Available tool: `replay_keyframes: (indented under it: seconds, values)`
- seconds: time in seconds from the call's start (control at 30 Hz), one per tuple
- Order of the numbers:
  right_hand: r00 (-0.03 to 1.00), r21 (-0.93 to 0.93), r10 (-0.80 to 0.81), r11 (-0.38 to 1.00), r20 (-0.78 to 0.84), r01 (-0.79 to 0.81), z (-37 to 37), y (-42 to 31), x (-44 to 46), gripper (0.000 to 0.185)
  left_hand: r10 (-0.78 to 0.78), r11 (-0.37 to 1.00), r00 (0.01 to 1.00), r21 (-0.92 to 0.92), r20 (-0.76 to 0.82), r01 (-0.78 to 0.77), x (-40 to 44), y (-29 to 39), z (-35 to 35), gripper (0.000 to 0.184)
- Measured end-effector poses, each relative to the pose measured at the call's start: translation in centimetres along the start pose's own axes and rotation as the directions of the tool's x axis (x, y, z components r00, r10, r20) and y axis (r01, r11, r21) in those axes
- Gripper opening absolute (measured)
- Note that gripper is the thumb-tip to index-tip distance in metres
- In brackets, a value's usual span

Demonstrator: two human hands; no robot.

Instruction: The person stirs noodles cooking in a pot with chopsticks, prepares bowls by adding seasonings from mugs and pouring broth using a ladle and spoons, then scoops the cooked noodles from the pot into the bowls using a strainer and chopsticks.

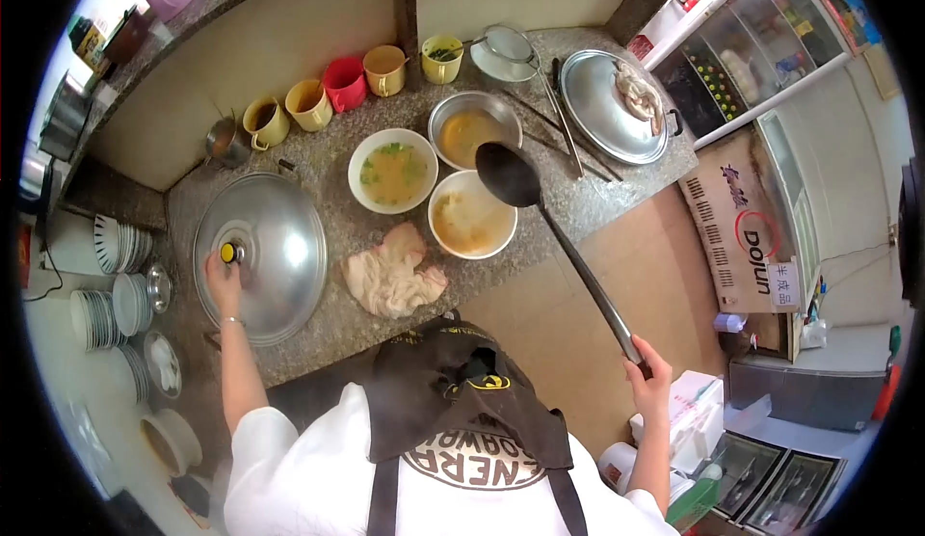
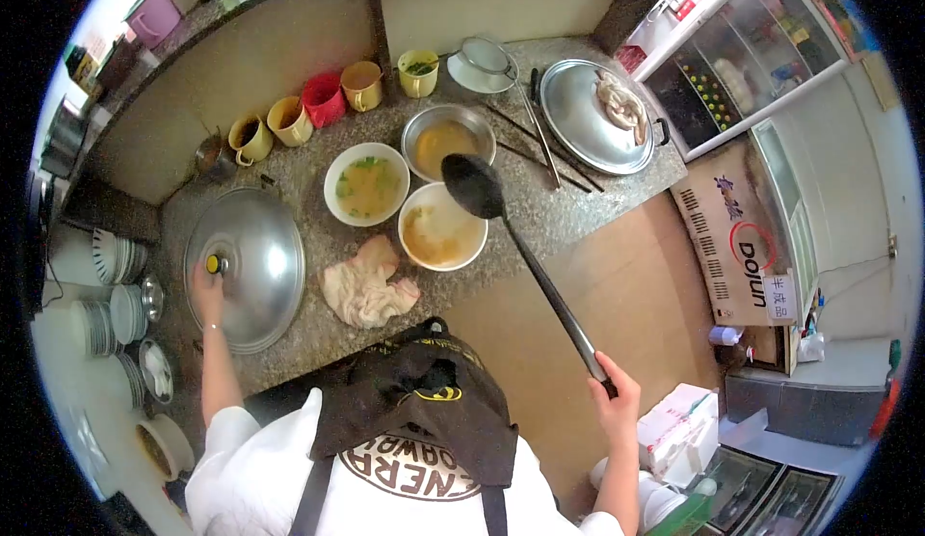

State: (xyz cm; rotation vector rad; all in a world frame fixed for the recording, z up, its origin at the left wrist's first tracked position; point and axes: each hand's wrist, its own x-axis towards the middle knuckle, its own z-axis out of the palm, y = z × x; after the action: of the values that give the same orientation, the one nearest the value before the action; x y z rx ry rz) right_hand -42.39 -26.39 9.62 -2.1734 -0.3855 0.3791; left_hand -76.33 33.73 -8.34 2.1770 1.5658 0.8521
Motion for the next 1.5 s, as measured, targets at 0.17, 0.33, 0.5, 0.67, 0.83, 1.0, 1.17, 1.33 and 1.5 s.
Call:
replay_keyframes:
  seconds: [0.17,0.33,0.5,0.67,0.83,1.0,1.17,1.33,1.5]
  values:
    - [0.959,-0.293,-0.285,0.916,0.006,0.274,0.2,-2.4,2.3,0.041,0.005,0.998,0.996,0.069,-0.085,0.001,-1.4,1.9,0.0,0.042]
    - [0.940,-0.196,-0.310,0.940,-0.144,0.280,6.1,1.2,12.3,0.039,0.020,0.994,0.987,-0.099,-0.157,-0.036,-4.0,3.1,2.0,0.041]
    - [0.808,-0.370,-0.546,0.813,-0.220,0.449,14.9,7.2,25.4,0.044,-0.154,0.971,0.988,-0.190,-0.029,0.146,-8.9,9.0,3.2,0.043]
    - [0.810,-0.347,-0.547,0.817,-0.212,0.461,18.4,11.2,31.6,0.044,-0.130,0.987,0.991,-0.103,-0.034,0.125,-15.2,12.8,4.9,0.041]
    - [0.758,-0.205,-0.624,0.781,-0.190,0.591,16.5,14.7,34.0,0.039,-0.008,0.974,0.992,-0.223,0.123,0.036,-22.8,25.0,9.5,0.032]
    - [0.752,0.068,-0.621,0.760,-0.221,0.647,10.0,20.0,32.9,0.024,-0.018,0.970,0.619,-0.136,0.785,0.201,-29.9,39.7,16.7,0.024]
    - [0.973,0.244,-0.046,0.964,-0.225,0.102,4.0,32.6,33.7,0.017,-0.090,0.957,0.089,0.062,0.992,0.282,-34.0,40.6,21.9,0.029]
    - [0.889,0.223,0.285,0.951,-0.359,-0.215,7.2,44.5,43.5,0.029,-0.264,0.902,-0.158,0.302,0.951,0.310,-35.4,38.9,25.6,0.035]
    - [0.869,0.238,0.469,0.872,-0.159,-0.427,11.9,48.8,53.6,0.035,-0.154,0.970,-0.192,0.185,0.969,0.160,-33.0,37.0,29.4,0.034]
